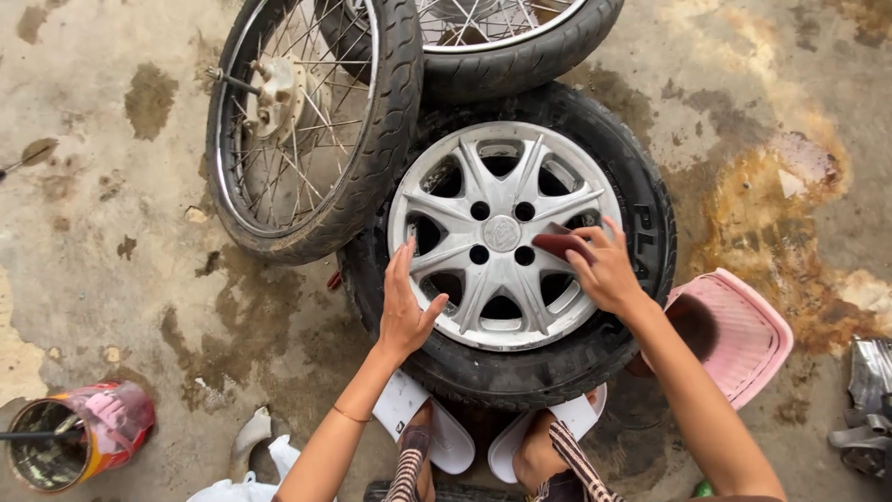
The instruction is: The person sands the surface of a silver car wheel rim using a small piece of sandpaper. They repeatedly rub the sandpaper across the rim's spokes and center while occasionally dipping the sandpaper into a pink bucket of water. The rim rests on a tire, with two motorcycle wheels nearby.
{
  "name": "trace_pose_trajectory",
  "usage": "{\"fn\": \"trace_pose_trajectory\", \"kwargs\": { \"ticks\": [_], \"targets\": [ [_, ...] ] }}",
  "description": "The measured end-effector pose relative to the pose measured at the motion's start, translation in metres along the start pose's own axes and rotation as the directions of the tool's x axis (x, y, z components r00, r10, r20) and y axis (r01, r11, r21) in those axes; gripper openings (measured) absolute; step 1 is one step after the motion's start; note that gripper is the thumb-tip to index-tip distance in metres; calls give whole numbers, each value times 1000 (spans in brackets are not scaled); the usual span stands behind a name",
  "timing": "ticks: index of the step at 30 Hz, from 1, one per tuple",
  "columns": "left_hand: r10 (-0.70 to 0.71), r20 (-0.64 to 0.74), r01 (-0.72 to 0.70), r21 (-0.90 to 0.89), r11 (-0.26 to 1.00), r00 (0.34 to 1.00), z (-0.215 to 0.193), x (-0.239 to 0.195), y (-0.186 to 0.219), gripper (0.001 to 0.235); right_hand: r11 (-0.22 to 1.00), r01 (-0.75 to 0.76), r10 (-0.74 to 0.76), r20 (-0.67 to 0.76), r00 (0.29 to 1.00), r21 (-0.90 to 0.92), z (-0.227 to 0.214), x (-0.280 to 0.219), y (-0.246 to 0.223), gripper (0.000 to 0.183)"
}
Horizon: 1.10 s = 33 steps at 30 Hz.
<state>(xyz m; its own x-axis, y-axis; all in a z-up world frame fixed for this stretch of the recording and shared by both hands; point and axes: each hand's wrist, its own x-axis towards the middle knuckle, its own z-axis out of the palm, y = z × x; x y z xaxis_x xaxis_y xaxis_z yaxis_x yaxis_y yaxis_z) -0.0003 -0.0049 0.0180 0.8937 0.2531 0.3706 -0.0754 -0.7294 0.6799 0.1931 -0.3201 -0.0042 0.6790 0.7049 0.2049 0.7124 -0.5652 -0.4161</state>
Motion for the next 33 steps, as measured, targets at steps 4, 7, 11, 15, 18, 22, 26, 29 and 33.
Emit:
{"fn": "trace_pose_trajectory", "kwargs": {
  "ticks": [4,7,11,15,18,22,26,29,33],
  "targets": [
    [14,-7,-14,-4,1000,1000,0,0,1,90,996,11,-14,-33,999,-90,-22,-17,5,26],
    [26,-34,-26,11,1000,999,-8,13,6,91,999,9,-13,-81,997,-46,-30,-24,23,26],
    [-7,15,9,-130,991,1000,-18,7,11,81,962,-268,270,32,962,-48,-29,-60,47,28],
    [-13,37,17,-126,992,999,-11,2,8,80,657,-702,688,161,708,275,-86,-36,-44,50],
    [-195,73,208,-288,935,978,-13,6,13,84,572,-675,668,213,713,466,-95,-10,-102,48],
    [-209,-72,180,-292,939,975,-6,16,35,73,682,-589,609,110,786,434,-50,-10,-134,43],
    [-429,316,523,-647,555,846,13,17,60,59,783,-252,297,15,955,569,-26,-13,-141,33],
    [-453,417,585,-735,342,788,23,17,60,54,802,-87,139,-44,989,591,-36,-1,-149,32],
    [-463,429,606,-711,357,776,17,16,69,41,785,20,45,-89,995,619,-48,-3,-150,29]
  ]
}}
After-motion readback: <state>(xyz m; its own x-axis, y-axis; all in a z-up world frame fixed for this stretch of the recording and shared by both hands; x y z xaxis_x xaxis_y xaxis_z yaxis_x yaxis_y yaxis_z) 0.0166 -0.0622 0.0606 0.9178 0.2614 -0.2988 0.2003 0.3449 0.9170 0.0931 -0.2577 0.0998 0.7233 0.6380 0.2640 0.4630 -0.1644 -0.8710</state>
